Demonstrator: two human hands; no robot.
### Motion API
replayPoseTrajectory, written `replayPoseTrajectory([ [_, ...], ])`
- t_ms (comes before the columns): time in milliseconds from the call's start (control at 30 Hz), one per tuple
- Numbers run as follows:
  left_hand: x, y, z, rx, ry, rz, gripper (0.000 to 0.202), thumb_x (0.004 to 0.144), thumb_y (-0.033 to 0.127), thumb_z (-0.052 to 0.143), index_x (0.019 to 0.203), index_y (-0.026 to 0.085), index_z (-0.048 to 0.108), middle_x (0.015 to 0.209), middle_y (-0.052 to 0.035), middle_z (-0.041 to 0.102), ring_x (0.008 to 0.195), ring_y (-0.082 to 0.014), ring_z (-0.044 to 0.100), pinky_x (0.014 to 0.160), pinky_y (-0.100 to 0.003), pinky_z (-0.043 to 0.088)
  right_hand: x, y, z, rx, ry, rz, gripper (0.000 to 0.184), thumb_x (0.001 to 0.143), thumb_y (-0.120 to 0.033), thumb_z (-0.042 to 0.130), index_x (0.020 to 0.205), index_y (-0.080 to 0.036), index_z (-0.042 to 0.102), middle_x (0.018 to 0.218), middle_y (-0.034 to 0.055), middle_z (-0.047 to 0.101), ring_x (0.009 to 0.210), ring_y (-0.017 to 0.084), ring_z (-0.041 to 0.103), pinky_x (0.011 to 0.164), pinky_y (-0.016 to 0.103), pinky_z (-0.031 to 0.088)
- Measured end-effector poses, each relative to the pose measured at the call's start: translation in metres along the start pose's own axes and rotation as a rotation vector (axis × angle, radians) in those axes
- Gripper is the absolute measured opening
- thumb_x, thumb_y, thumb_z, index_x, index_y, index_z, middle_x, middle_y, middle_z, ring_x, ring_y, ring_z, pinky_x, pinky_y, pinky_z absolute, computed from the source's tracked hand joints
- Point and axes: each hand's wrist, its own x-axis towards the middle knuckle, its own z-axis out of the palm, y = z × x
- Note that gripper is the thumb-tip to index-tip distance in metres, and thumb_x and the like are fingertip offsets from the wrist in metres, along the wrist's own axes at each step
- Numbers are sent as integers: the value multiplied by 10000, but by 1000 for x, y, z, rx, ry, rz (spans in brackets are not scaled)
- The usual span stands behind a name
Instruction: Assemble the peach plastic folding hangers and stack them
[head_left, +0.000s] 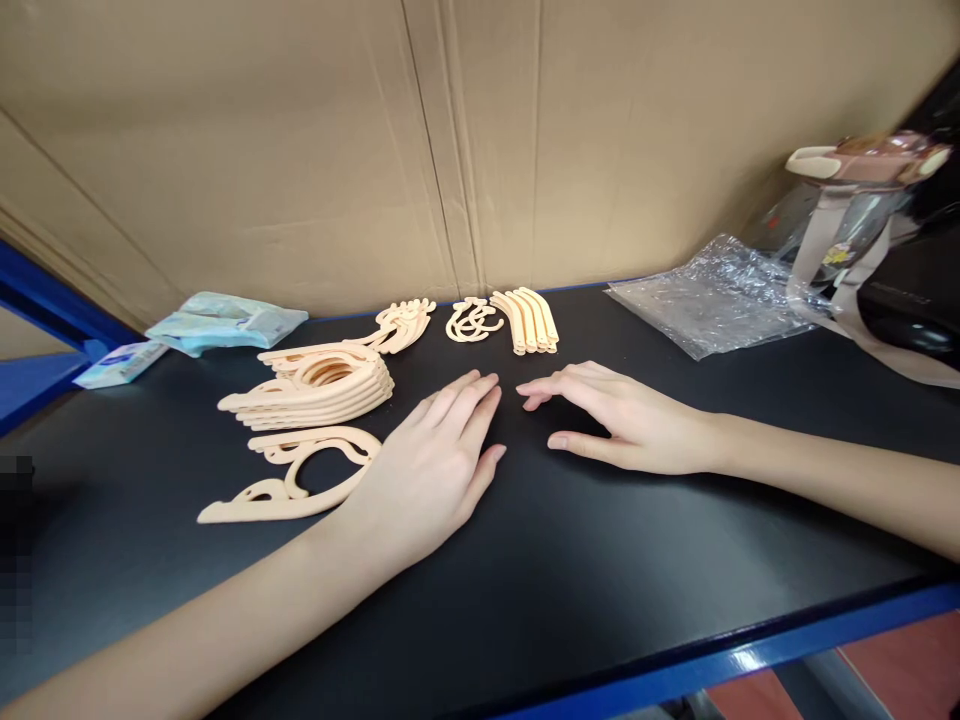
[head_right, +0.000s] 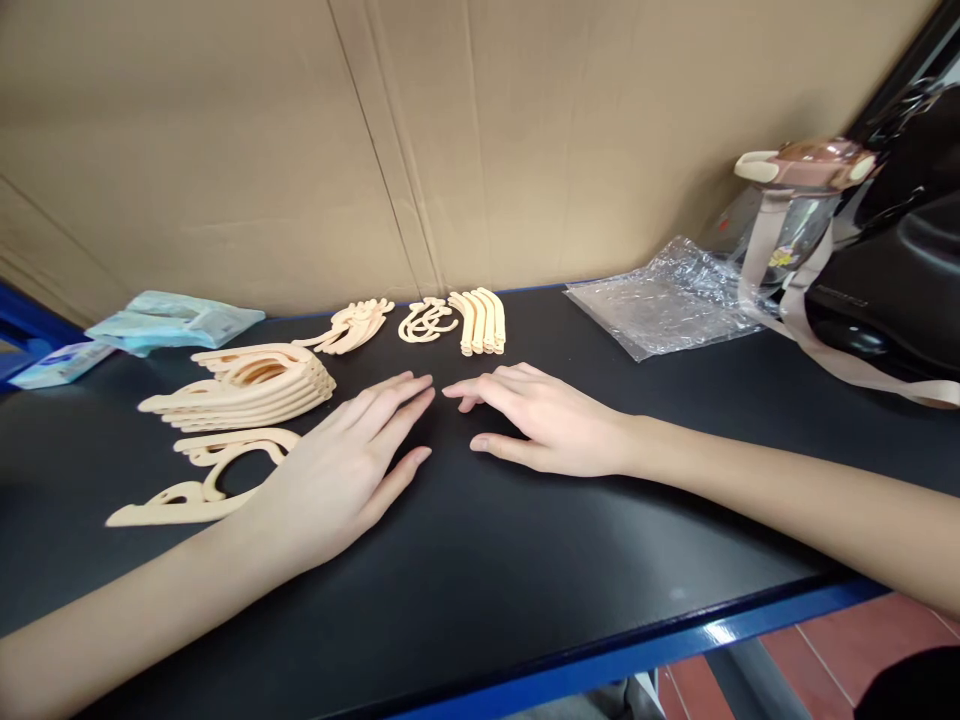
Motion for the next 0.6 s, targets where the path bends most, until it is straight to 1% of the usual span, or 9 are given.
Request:
replayPoseTrajectory([
  [100, 14, -11, -7, 192, 7, -30, 452, 976, 204, 376, 1317, -52, 526, 1353, -234, 567, 1309, -370, 471, 1073, -485, 407, 0, 0, 0, -1, 5, -13, 436, 981, -333, 509, 1376, -177, 407, 1208, 99, 640, 1123, 213, 581, 991, 418, 425],
  [167, 25, -30, -20, 244, -40, -109, 443, 967, 205, 383, 1300, -35, 551, 1337, -232, 575, 1291, -382, 479, 1066, -492, 397, -1, 0, 0, -1, 6, -15, 433, 978, -330, 516, 1367, -171, 413, 1204, 99, 641, 1118, 208, 583, 996, 413, 422],
  [200, 32, -42, -29, 243, -99, -189, 434, 964, 226, 398, 1291, 0, 571, 1331, -213, 583, 1272, -385, 492, 1048, -498, 405, -1, 0, 0, -1, 6, -13, 429, 976, -329, 520, 1361, -168, 418, 1202, 98, 642, 1112, 205, 585, 996, 410, 422],
  [267, 43, -71, -45, 187, -212, -347, 395, 954, 290, 424, 1199, 79, 652, 1214, -164, 655, 1179, -375, 554, 983, -498, 442, -1, 0, -1, 0, 6, -13, 422, 974, -330, 525, 1350, -166, 428, 1193, 97, 645, 1100, 203, 591, 991, 406, 425],
  [333, 54, -101, -57, 143, -260, -429, 405, 962, 353, 385, 1142, 153, 687, 1116, -114, 697, 1032, -339, 628, 889, -478, 488, -1, 0, -1, 3, 11, -18, 418, 972, -333, 528, 1343, -166, 433, 1189, 98, 647, 1091, 204, 596, 986, 407, 429],
  [367, 59, -114, -60, 79, -299, -567, 412, 942, 409, 404, 1126, 179, 691, 1080, -97, 710, 992, -331, 636, 857, -468, 494, -1, 0, -1, 4, 12, -21, 416, 971, -334, 528, 1341, -167, 433, 1188, 99, 648, 1087, 205, 598, 984, 409, 431],
  [467, 72, -147, -52, 0, -412, -631, 445, 883, 441, 438, 1092, 146, 698, 997, -99, 727, 932, -299, 639, 807, -406, 493, -1, 0, -1, 8, 9, -22, 412, 973, -332, 523, 1343, -176, 430, 1199, 102, 645, 1091, 209, 597, 981, 416, 434],
  [533, 79, -163, -36, -79, -509, -642, 421, 820, 468, 499, 1030, 181, 725, 1013, -83, 737, 917, -269, 653, 778, -336, 493, -1, 1, 0, 9, 4, -20, 409, 974, -328, 521, 1344, -178, 430, 1197, 100, 646, 1092, 210, 595, 980, 417, 436],
  [600, 84, -175, -19, -143, -581, -641, 451, 749, 520, 547, 962, 173, 739, 1044, -101, 735, 922, -265, 659, 764, -300, 488, -1, 1, 0, 8, 2, -19, 409, 973, -321, 524, 1343, -173, 431, 1191, 99, 647, 1092, 209, 591, 982, 417, 435],
])
